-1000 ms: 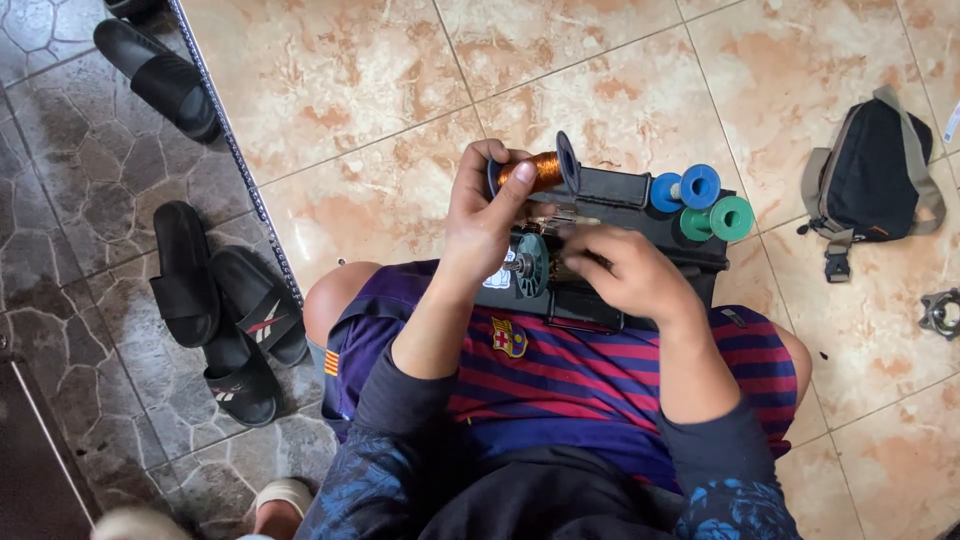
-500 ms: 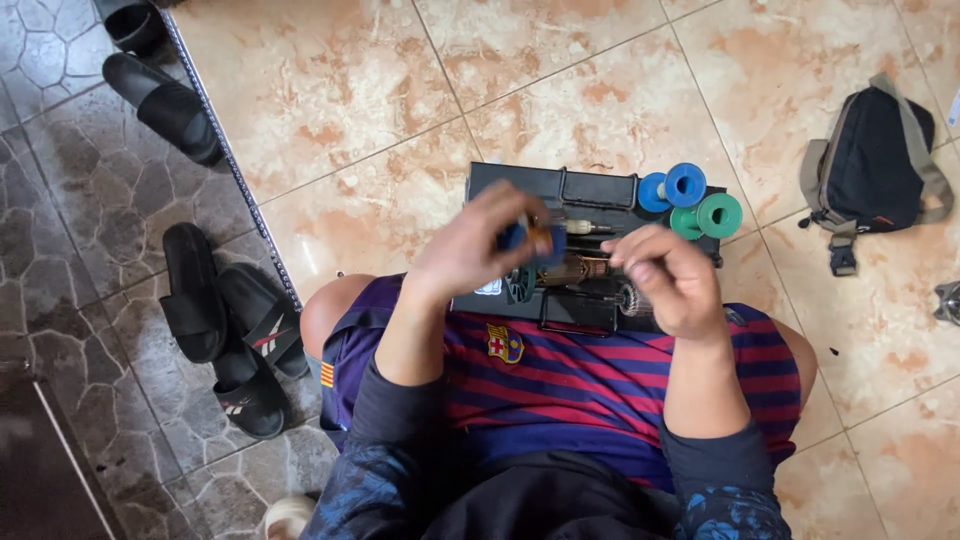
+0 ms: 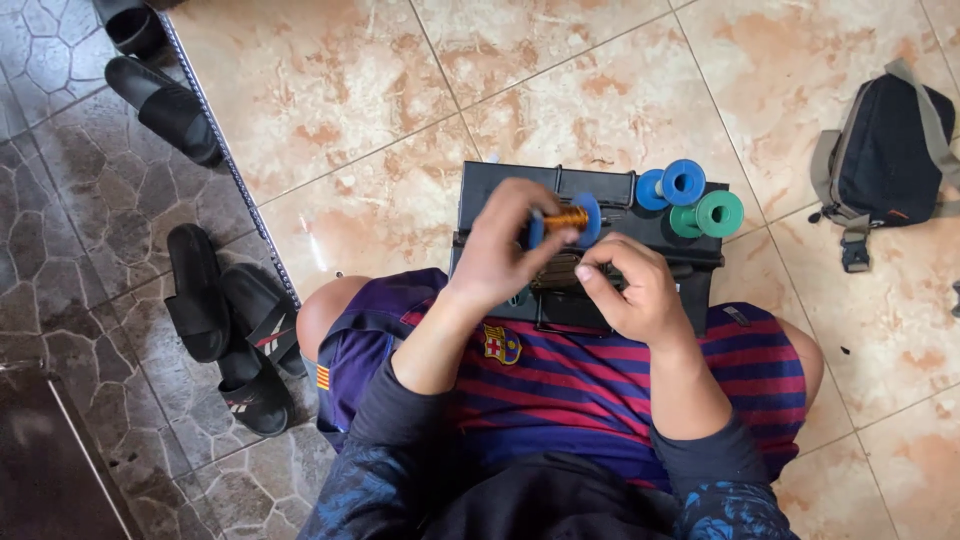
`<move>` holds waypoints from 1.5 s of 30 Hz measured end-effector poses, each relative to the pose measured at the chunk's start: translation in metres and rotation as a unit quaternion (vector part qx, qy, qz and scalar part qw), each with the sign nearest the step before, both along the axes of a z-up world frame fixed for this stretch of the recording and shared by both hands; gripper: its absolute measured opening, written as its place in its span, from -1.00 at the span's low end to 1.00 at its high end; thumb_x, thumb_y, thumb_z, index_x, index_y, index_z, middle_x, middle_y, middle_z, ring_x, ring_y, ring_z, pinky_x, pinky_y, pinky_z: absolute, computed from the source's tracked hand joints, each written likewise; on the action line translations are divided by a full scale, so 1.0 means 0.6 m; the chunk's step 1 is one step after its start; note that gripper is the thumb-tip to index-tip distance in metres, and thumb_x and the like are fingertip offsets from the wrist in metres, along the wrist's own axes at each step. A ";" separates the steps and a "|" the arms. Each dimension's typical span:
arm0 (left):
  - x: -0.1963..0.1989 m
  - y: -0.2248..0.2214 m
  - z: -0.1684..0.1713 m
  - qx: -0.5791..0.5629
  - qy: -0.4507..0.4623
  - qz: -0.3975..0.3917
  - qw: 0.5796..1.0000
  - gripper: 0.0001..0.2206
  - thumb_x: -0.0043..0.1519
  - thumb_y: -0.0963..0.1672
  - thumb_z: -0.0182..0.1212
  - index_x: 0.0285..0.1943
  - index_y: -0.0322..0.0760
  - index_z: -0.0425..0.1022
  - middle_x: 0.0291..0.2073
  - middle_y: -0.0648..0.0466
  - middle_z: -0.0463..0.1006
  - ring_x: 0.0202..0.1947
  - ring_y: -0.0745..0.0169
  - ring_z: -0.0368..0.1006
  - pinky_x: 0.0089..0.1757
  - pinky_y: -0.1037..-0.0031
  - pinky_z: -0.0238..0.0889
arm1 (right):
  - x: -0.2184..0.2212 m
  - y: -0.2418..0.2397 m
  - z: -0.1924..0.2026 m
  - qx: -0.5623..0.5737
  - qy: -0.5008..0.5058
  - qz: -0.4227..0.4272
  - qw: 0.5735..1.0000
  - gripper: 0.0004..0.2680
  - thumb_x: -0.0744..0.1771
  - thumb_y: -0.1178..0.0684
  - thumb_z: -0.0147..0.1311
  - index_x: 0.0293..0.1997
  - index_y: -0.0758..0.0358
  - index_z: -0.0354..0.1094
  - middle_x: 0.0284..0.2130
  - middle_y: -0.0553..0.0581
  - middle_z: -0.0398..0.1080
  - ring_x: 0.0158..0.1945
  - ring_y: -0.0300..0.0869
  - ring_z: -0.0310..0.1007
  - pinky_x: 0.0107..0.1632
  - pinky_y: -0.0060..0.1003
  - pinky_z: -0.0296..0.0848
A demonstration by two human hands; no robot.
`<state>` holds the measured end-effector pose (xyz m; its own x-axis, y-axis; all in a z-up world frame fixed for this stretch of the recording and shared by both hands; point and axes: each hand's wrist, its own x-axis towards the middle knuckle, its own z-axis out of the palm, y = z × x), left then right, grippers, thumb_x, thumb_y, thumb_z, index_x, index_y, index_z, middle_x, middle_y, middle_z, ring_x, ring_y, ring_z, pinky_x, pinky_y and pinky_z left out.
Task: Winding copper wire onto a motor armature as part of a motor repair or rebuilding process.
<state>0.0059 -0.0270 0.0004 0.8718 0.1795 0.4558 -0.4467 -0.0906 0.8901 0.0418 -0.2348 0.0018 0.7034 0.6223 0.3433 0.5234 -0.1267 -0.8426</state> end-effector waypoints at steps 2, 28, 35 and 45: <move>-0.007 0.011 0.028 0.123 -0.011 0.001 0.992 -0.71 0.17 -0.18 0.44 0.01 -0.25 0.44 -0.15 0.04 0.44 -0.03 -0.05 0.51 -0.03 0.25 0.44 | 0.001 -0.003 0.008 -0.017 -0.017 -0.002 1.000 -0.92 0.39 0.13 0.15 -0.23 0.31 0.45 -0.45 0.18 0.39 -0.37 0.11 0.46 -0.28 -0.09 0.43; -0.007 0.060 0.013 0.202 0.075 0.077 0.973 -0.77 0.17 -0.20 0.38 -0.12 -0.19 0.38 -0.20 0.03 0.40 -0.17 -0.12 0.50 -0.14 0.20 0.42 | 0.033 0.087 0.024 -0.156 -0.076 0.040 0.984 -0.96 0.39 0.25 0.16 -0.10 0.32 0.49 -0.33 0.29 0.44 -0.12 0.26 0.48 -0.10 0.17 0.49; -0.015 0.081 0.028 0.264 0.117 0.047 0.956 -0.78 0.09 -0.25 0.35 -0.19 -0.21 0.39 -0.30 -0.01 0.32 -0.26 -0.32 0.45 -0.22 0.09 0.39 | 0.023 0.103 0.046 -0.226 -0.148 0.035 0.962 -0.94 0.39 0.22 0.15 -0.10 0.31 0.52 -0.30 0.23 0.46 -0.11 0.14 0.48 -0.09 0.02 0.49; -0.011 0.088 0.027 0.138 0.194 -0.040 0.970 -0.75 -0.05 -0.19 0.48 -0.31 -0.30 0.45 -0.41 -0.11 0.35 -0.35 -0.32 0.48 -0.31 0.18 0.37 | 0.044 0.083 0.003 -0.255 -0.218 -0.009 0.942 -0.90 0.46 0.12 -0.01 -0.05 0.20 0.45 -0.26 0.10 0.38 -0.06 0.06 0.43 -0.04 -0.06 0.44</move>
